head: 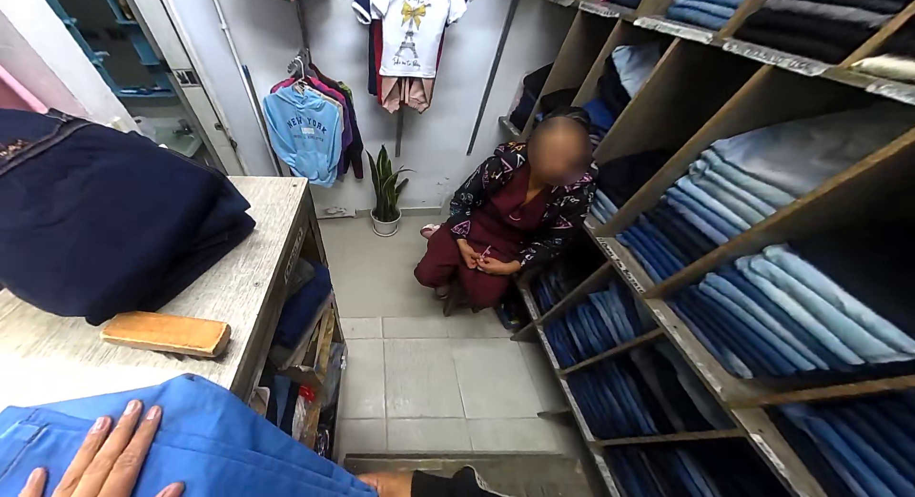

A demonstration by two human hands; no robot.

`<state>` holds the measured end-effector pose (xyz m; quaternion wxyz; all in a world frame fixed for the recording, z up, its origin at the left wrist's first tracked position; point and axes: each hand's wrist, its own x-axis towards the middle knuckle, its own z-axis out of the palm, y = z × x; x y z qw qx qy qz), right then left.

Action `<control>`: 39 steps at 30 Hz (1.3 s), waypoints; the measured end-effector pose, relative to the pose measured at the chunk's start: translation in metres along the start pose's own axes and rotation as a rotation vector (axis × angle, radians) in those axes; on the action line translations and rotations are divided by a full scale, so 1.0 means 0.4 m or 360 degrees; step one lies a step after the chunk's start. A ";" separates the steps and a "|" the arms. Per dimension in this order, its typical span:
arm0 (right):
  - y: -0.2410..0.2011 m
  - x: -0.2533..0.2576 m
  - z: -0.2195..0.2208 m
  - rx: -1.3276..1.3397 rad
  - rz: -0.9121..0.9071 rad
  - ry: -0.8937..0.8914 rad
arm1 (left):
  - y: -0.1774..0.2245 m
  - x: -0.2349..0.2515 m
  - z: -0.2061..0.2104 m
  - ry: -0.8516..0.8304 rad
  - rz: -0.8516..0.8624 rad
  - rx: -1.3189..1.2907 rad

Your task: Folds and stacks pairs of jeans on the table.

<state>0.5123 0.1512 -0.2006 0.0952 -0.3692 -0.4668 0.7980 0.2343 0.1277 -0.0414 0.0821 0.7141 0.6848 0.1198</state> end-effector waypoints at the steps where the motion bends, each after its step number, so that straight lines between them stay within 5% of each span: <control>1: 0.011 -0.003 -0.009 -0.0025 -0.0037 -0.0026 | -0.004 -0.003 0.001 0.0003 0.0012 0.0011; 5: 0.043 -0.033 -0.048 -0.0011 -0.0079 -0.0227 | -0.096 -0.024 0.047 0.0045 0.0111 0.0114; 9: -0.007 -0.093 -0.082 0.0055 -0.0194 -0.0260 | -0.029 -0.018 0.031 -0.0009 0.0015 0.0012; 14: -0.026 -0.155 -0.113 0.0743 -0.0658 -0.0202 | 0.160 -0.152 0.016 -0.0300 0.0384 -0.0448; 17: -0.080 -0.180 -0.102 0.1060 -0.0941 -0.0332 | 0.232 -0.290 0.112 0.0110 0.0670 -0.0262; 20: -0.120 -0.178 -0.077 0.1117 -0.1020 -0.0471 | 0.248 -0.318 0.199 0.0928 0.0556 0.0267; 22: -0.069 -0.120 -0.107 0.1102 -0.1137 -0.0700 | 0.249 -0.287 0.194 0.1260 0.0536 0.0176; 25: -0.108 -0.069 -0.097 0.0545 -0.1434 -0.0965 | 0.248 -0.280 0.098 0.1472 0.0344 -0.0604; 29: -0.274 -0.092 0.019 -0.0712 -0.1723 -0.0414 | 0.196 -0.254 -0.079 0.1811 -0.0541 -0.1157; 32: -0.287 -0.029 0.077 -0.1283 -0.1889 -0.0204 | 0.086 -0.206 -0.191 0.1811 -0.0802 -0.1613; 39: -0.325 0.135 0.243 -0.1934 -0.1966 -0.0187 | -0.270 -0.117 -0.187 0.1540 -0.1358 -0.1554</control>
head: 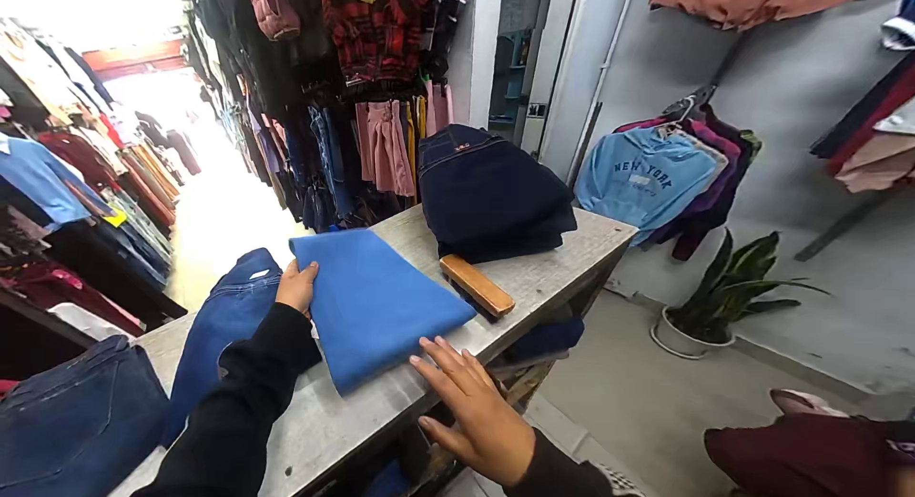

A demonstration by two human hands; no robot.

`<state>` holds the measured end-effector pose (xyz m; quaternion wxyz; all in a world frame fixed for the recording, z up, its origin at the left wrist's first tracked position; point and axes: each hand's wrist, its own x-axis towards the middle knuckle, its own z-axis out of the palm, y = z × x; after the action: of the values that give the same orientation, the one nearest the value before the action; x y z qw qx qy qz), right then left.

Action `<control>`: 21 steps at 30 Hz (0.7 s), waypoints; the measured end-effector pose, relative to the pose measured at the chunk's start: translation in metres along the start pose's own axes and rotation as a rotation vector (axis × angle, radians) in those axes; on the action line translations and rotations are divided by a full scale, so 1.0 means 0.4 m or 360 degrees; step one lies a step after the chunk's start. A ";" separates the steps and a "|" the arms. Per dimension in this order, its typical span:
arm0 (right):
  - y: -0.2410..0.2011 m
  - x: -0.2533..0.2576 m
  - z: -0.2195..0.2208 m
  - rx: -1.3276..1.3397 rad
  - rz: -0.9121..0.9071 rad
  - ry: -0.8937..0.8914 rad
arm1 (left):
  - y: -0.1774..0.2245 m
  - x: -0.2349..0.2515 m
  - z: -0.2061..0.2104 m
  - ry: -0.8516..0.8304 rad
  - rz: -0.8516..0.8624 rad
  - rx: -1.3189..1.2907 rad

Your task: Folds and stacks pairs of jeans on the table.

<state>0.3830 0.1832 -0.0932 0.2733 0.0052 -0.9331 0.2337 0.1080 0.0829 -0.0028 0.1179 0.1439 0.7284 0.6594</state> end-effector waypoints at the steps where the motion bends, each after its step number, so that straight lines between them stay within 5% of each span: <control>1: 0.004 0.028 0.012 -0.0059 -0.0003 -0.0018 | -0.024 0.035 -0.009 -0.0039 -0.0031 0.0131; 6: 0.036 0.148 0.093 -0.0449 -0.0156 0.0074 | -0.073 0.068 -0.029 -0.0198 -0.0219 0.0292; 10: 0.036 0.217 0.132 -0.0715 -0.0212 0.0212 | -0.081 0.065 -0.055 -0.0250 -0.0398 -0.0046; 14: 0.036 0.249 0.100 -0.0443 -0.0259 0.0260 | -0.070 0.059 -0.064 -0.0384 -0.0506 -0.0510; 18: -0.024 0.277 0.028 0.1036 0.0208 0.0759 | 0.013 0.004 -0.072 -0.0771 0.0392 -0.0398; 21: -0.099 0.266 0.025 0.2274 0.0664 0.1150 | 0.074 -0.060 -0.035 -0.0796 0.1193 0.0480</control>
<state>0.2931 0.1562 -0.0289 0.4382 -0.0711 -0.3962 0.8037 0.1268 0.0640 0.0277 0.0213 0.5666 0.6633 0.4885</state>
